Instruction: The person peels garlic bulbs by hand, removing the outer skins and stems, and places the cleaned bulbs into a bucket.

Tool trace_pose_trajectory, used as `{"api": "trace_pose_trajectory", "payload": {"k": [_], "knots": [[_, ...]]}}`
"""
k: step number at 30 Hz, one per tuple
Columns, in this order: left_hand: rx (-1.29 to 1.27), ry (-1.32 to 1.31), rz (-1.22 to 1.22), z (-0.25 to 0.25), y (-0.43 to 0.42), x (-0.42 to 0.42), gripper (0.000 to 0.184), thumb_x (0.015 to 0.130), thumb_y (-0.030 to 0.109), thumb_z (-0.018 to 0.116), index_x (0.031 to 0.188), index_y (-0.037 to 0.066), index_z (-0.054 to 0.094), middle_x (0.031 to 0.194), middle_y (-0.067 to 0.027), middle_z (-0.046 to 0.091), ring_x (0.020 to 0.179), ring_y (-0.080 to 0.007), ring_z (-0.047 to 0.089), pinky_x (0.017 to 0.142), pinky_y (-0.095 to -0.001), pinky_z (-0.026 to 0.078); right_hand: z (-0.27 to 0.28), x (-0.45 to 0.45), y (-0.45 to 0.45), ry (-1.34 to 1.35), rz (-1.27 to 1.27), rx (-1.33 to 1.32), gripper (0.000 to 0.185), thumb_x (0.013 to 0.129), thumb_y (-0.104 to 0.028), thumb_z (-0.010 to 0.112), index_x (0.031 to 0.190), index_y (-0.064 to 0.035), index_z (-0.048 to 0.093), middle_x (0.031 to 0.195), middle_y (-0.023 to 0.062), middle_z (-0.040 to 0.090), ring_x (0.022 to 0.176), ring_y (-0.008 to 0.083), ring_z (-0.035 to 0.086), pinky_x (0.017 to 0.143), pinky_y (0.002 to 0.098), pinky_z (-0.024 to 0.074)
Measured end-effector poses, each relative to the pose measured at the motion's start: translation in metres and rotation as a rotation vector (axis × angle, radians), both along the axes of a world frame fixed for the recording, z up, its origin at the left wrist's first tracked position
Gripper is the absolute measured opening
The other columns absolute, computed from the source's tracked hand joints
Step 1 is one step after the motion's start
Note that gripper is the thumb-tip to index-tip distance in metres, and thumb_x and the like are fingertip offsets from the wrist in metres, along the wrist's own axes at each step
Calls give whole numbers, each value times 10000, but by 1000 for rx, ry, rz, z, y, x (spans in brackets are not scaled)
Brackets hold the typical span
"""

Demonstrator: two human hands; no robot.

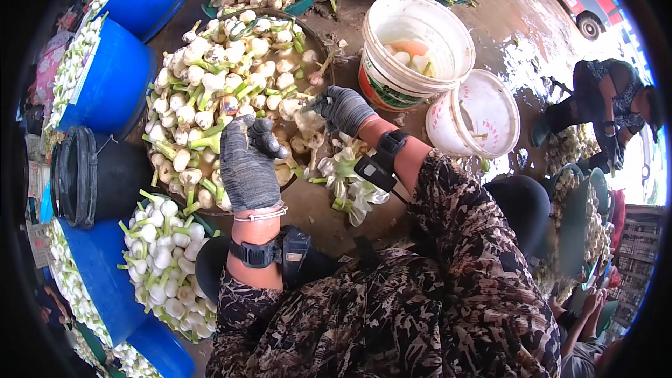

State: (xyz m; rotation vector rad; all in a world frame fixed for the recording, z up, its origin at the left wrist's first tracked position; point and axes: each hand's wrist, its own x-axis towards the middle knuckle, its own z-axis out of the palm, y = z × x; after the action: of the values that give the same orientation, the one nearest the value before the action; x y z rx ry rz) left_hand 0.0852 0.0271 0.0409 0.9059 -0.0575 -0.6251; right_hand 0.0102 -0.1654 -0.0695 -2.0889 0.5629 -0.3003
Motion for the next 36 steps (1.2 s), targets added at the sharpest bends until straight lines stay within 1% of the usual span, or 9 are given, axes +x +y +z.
{"api": "trace_pose_trajectory", "payload": {"k": [1, 5, 9, 11, 14, 23, 25, 27, 36], "knots": [[105, 16, 9, -4, -4, 0, 209, 970, 251, 521, 1014, 48, 543, 823, -108, 612, 542, -143, 553, 480, -296, 523, 23, -6, 1, 14, -188, 599, 207, 906, -202, 666, 1013, -29, 625, 721, 16, 629, 663, 145, 609, 632, 306, 526], [275, 256, -65, -41, -12, -10, 295, 948, 309, 586, 1115, 69, 543, 896, -103, 635, 631, -190, 606, 601, -366, 569, 72, -41, -4, -257, -64, 1034, 317, 931, -242, 644, 1175, -45, 598, 814, -13, 607, 636, 85, 560, 617, 263, 537], [-78, 395, -624, -24, -19, -29, 326, 986, 303, 526, 1194, 52, 529, 963, -133, 655, 695, -225, 631, 683, -383, 574, 78, -75, -3, -357, 76, 711, 387, 936, -233, 632, 1275, -63, 555, 869, -24, 612, 669, 86, 562, 666, 264, 544], [-291, 584, -804, -19, -25, -34, 388, 1013, 300, 466, 1297, 38, 485, 1067, -177, 657, 783, -261, 661, 759, -428, 578, 77, -91, -3, -378, 22, 1361, 420, 939, -237, 625, 1308, -61, 528, 936, -28, 629, 676, 81, 571, 715, 264, 546], [-324, 448, -874, -14, -34, -46, 463, 990, 327, 509, 1343, 32, 454, 1140, -204, 630, 956, -307, 670, 850, -449, 577, 88, -111, 2, -335, 91, 820, 344, 920, -258, 653, 1193, -60, 581, 972, -20, 631, 754, 55, 576, 699, 221, 519], [-282, 324, -880, -18, -44, -65, 456, 983, 148, 528, 1414, 83, 392, 1277, -225, 548, 1130, -340, 595, 979, -458, 519, 22, -151, -33, -541, 152, 1529, 306, 884, -244, 690, 1143, -110, 599, 947, 34, 619, 822, 166, 600, 830, 359, 521], [-255, 255, -790, -19, -46, -65, 470, 963, 89, 543, 1410, 86, 396, 1318, -226, 507, 1167, -342, 569, 999, -470, 507, -33, -160, -41, 382, 135, 100, 585, 772, -316, 743, 1312, -196, 554, 1240, 134, 595, 1210, 321, 520, 1013, 480, 414], [-294, 321, -792, -35, -49, -58, 478, 946, 45, 552, 1397, 87, 401, 1306, -218, 505, 1170, -345, 563, 987, -467, 517, 11, -165, 6, 680, -22, -456, 672, 728, -364, 765, 1333, -177, 539, 1343, 153, 539, 1278, 337, 473, 1045, 437, 397], [189, -58, -544, -30, -60, -86, 397, 924, 72, 617, 1293, 72, 470, 1126, -110, 579, 988, -235, 625, 834, -379, 590, 116, -142, 35, -172, -334, -198, 135, 854, -190, 648, 880, -61, 681, 833, 151, 677, 789, 321, 663, 703, 399, 525]]}}
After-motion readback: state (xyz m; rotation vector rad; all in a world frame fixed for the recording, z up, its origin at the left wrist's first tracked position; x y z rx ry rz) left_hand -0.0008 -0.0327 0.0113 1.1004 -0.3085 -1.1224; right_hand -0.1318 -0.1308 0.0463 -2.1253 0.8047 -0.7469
